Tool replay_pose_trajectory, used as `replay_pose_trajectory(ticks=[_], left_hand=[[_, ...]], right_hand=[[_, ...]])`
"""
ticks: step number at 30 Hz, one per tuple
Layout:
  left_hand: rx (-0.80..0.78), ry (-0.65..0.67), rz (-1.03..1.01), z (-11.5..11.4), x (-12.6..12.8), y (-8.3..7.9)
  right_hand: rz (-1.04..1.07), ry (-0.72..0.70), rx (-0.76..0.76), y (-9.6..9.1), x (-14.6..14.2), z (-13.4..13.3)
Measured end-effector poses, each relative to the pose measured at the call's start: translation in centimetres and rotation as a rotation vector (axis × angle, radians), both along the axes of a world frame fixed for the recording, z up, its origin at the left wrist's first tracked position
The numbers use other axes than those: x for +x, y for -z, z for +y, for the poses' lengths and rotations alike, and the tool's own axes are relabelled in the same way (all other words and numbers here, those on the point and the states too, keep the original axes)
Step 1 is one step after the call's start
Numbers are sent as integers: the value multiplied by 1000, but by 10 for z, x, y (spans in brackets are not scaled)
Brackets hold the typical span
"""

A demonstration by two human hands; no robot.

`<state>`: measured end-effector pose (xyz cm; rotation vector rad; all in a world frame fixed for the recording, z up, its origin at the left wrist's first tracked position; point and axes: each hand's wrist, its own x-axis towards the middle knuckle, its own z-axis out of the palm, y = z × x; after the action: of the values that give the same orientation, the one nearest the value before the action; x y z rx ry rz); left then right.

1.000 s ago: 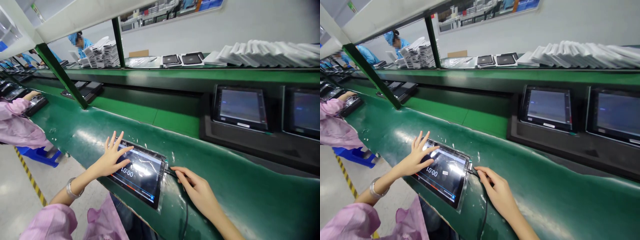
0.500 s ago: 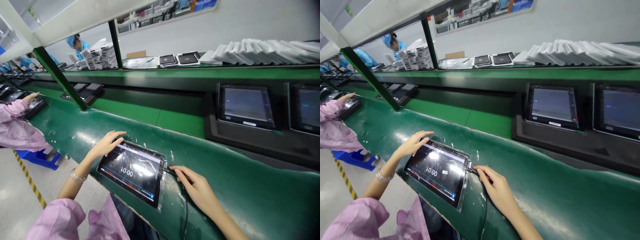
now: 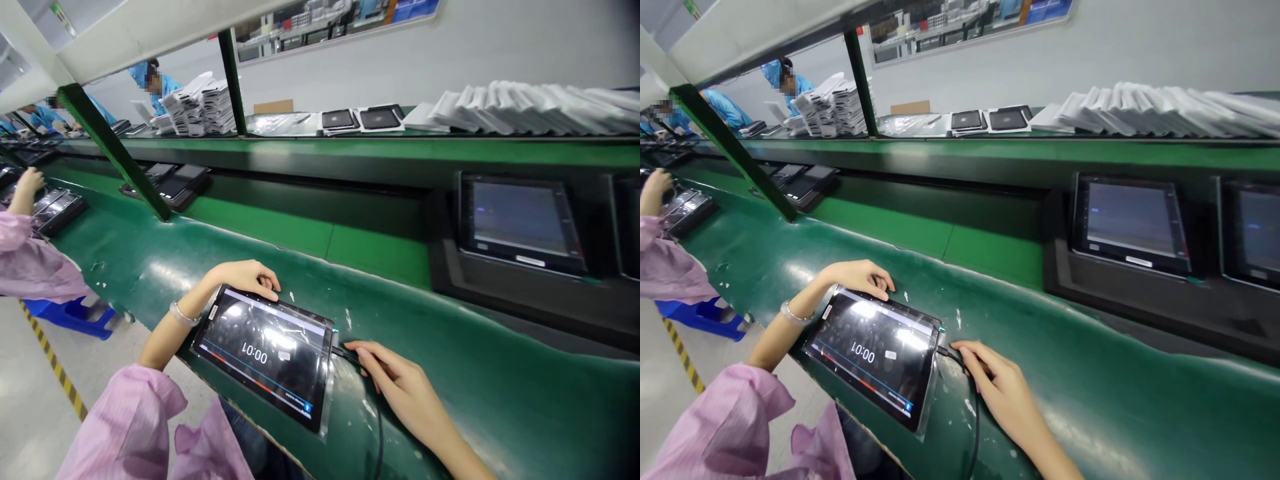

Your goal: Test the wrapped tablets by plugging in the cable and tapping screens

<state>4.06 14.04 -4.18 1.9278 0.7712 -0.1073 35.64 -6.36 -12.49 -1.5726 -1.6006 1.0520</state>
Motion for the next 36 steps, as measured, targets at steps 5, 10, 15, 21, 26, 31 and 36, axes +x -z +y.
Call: replay_pose_trajectory(ticks=[5, 10, 15, 21, 26, 31, 36], left_hand=[[-86, -35, -36, 6, -6, 16], [-77, -85, -22, 6, -6, 19], [-89, -96, -39, 4, -8, 21], [-77, -134, -53, -3, -10, 14], [-63, -142, -60, -8, -10, 11], [-75, -106, -75, -9, -12, 11], [-13, -98, -79, -12, -12, 11]], right_hand=[[32, -5, -28, -4, 1, -3], [47, -13, -58, -4, 4, -5], [46, -19, -80, 3, 6, -4], [50, -25, -86, 7, 7, -4], [47, -42, -92, 6, 9, -5], [39, -40, -94, 6, 9, -5], [49, -39, -92, 4, 7, -3]])
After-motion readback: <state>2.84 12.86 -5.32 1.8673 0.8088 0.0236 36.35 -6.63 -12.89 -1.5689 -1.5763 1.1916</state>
